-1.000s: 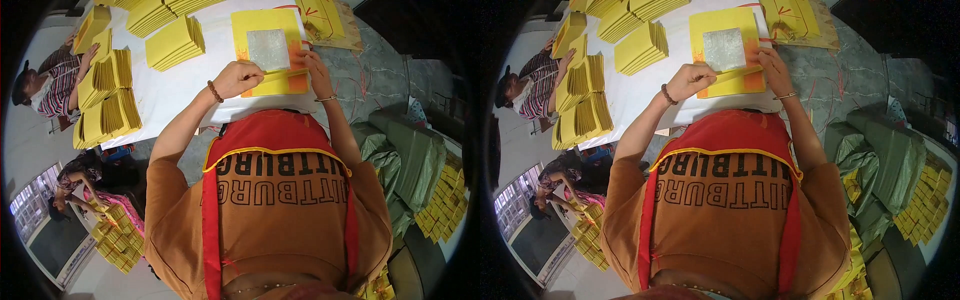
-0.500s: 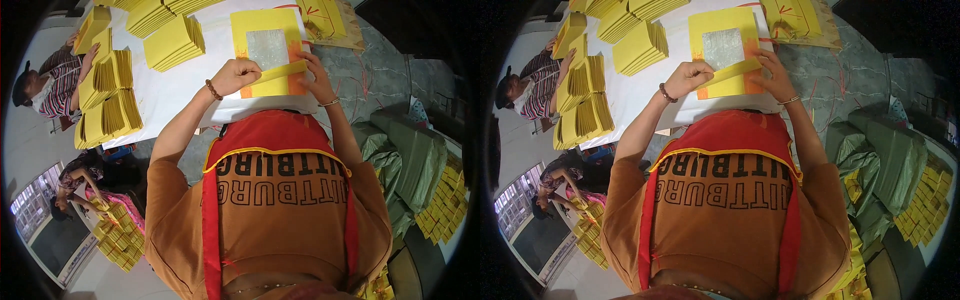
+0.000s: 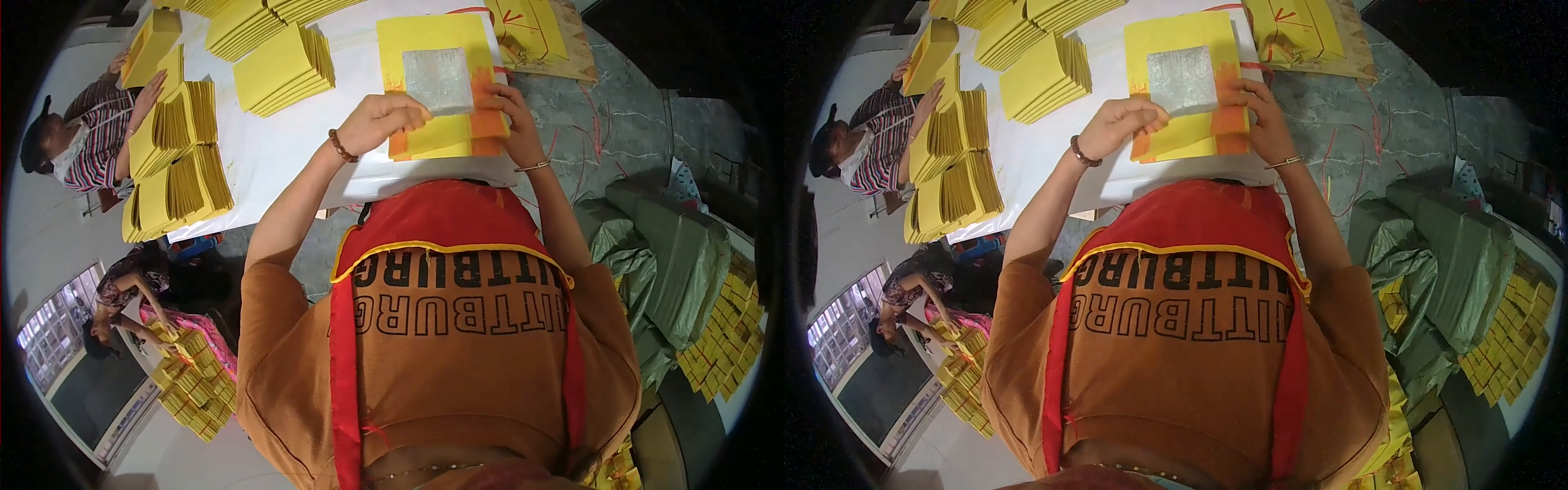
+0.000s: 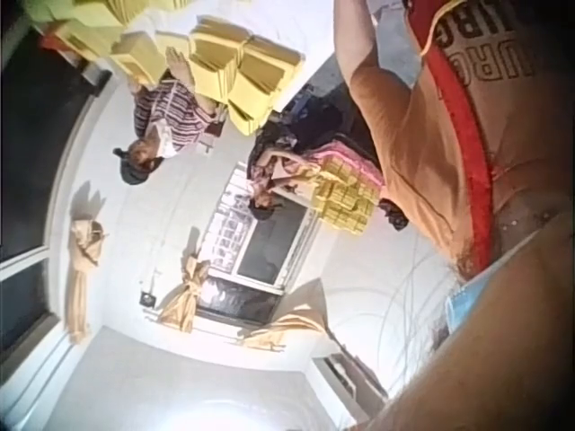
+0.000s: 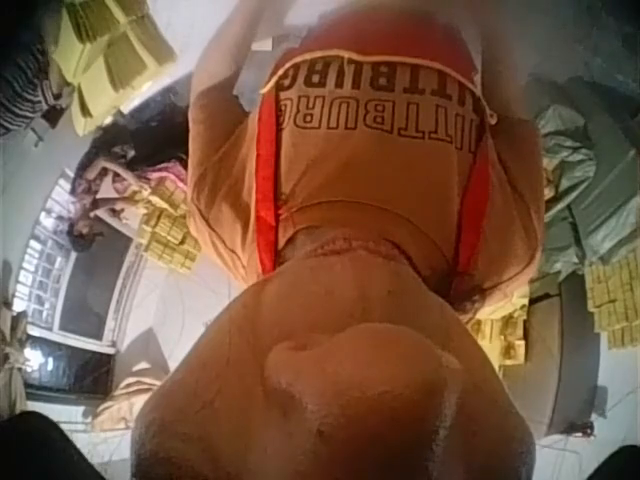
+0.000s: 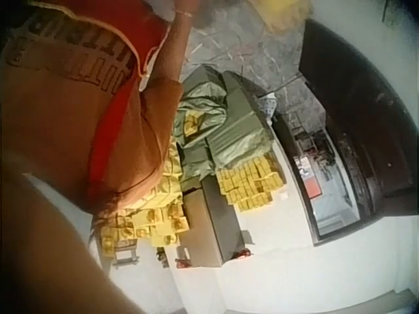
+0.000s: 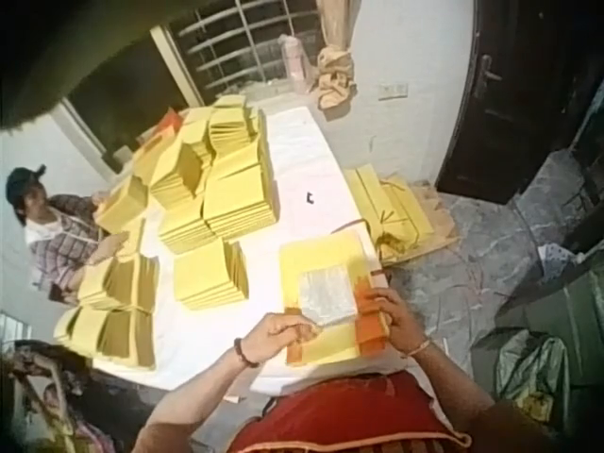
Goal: Folding and stacking yellow sheets of ritual paper at a workbench.
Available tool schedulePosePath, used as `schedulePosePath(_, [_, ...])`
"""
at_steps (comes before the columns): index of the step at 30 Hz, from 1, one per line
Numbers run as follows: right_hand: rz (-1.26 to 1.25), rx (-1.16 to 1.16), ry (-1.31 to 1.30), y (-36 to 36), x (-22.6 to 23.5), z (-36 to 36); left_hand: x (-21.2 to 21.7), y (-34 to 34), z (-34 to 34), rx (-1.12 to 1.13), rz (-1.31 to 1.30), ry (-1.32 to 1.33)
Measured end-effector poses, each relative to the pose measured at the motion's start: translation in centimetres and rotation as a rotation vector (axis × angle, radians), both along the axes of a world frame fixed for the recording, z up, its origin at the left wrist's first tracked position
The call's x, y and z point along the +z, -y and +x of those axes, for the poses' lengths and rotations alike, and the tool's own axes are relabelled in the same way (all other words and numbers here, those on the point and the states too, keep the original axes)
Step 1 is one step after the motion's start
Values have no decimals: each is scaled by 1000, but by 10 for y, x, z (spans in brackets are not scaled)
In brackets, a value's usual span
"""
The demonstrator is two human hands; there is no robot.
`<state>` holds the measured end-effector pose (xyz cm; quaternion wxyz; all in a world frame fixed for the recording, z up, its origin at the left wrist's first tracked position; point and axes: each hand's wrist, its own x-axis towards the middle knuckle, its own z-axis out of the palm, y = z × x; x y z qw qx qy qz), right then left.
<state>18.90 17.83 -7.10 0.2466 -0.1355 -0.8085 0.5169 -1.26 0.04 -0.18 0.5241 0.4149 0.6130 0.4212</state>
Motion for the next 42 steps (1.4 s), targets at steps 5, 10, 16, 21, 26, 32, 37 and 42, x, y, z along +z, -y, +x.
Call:
schedulePosePath(5, [-87, 3, 3, -4, 1, 1, 14, 8, -25, -54, 301, -12])
schedulePosePath(10, [-139, -5, -48, -3, -4, -4, -2, 9, -12, -93, 349, -844])
schedulePosePath(16, [-47, -57, -96, -3, 4, -6, -14, 3, -3, 36, 436, -1061])
schedulePosePath(21, [213, 15, -165, 2, 41, 4, 3, 22, 6, -10, 472, -1096])
schedulePosePath(26, [60, 116, 99, 21, 46, 22, 3, 42, 14, -63, 333, -803])
schedulePosePath(32, [-96, 38, 326, 16, 55, 6, -16, 28, 13, 217, 139, -515])
schedulePosePath(37, [-195, -192, 115, 25, 41, -16, -13, 12, 12, 434, 38, -182])
schedulePosePath(42, [-82, -303, 180, 21, 37, -20, -12, 3, 8, 479, -49, -90])
